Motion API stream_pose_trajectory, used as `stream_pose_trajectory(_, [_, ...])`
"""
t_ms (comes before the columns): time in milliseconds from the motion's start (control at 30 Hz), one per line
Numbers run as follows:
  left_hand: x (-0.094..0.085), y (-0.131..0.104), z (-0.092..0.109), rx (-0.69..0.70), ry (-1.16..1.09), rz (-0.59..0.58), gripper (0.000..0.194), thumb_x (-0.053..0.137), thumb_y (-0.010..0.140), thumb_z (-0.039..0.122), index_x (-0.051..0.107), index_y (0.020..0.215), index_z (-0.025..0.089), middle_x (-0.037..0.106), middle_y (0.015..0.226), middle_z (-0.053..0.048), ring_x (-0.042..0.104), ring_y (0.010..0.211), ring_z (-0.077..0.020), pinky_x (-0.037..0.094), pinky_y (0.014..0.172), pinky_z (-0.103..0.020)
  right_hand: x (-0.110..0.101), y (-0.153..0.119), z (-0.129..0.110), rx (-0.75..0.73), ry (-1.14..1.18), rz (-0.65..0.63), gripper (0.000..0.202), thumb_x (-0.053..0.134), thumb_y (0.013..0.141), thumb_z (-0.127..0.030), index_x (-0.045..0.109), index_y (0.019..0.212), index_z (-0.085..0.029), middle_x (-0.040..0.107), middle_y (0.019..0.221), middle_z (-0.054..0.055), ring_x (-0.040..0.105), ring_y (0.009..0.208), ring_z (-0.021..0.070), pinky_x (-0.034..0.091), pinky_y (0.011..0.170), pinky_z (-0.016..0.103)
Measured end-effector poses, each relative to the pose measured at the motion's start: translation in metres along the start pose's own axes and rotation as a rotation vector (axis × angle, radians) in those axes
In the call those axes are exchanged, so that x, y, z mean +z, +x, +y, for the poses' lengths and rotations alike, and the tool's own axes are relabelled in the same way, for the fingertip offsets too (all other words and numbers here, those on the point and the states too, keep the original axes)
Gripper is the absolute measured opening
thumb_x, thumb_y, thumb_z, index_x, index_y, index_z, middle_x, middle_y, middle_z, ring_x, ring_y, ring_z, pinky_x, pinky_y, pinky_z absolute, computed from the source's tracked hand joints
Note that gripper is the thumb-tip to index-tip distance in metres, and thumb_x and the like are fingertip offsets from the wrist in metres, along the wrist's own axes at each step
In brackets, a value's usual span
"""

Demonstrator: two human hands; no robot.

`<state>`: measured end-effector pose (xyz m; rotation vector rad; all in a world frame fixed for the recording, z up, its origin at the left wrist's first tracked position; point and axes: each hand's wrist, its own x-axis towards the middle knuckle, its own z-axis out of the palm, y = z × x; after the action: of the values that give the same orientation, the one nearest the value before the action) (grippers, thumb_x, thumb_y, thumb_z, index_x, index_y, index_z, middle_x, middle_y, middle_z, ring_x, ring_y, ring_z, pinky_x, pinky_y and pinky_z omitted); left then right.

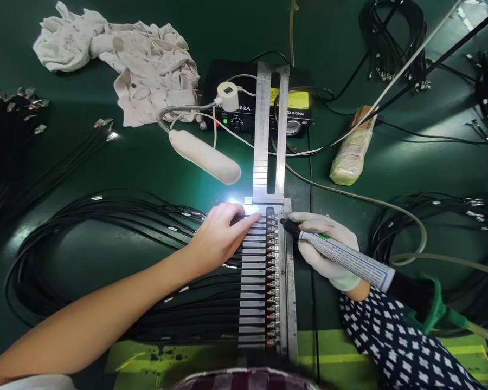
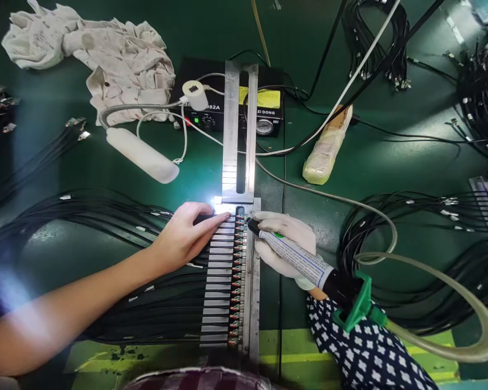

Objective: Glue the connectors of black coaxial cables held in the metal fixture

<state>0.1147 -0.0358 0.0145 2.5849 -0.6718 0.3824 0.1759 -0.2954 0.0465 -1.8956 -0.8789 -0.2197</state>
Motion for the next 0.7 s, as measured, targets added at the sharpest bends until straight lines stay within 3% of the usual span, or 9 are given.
stream_pose_trajectory(700, [-0.0030,0.0041,0.0002,0.015,0.012,0.002,0.035,0.048,0.101,0.016,0.057,0.135,0.019,0.059,0.100,-0.011,0.052,0.091,-0.0214,0.045,0.074,-0.035,0.0006,-0.0022,0.0025,-0.002,0.017,0.017,0.011,0.071,0.086,-0.017,0.067,0.095,-0.021,0.077,0.102,0.010,0.076,0.091,0.0251,0.064,0.082,0.037])
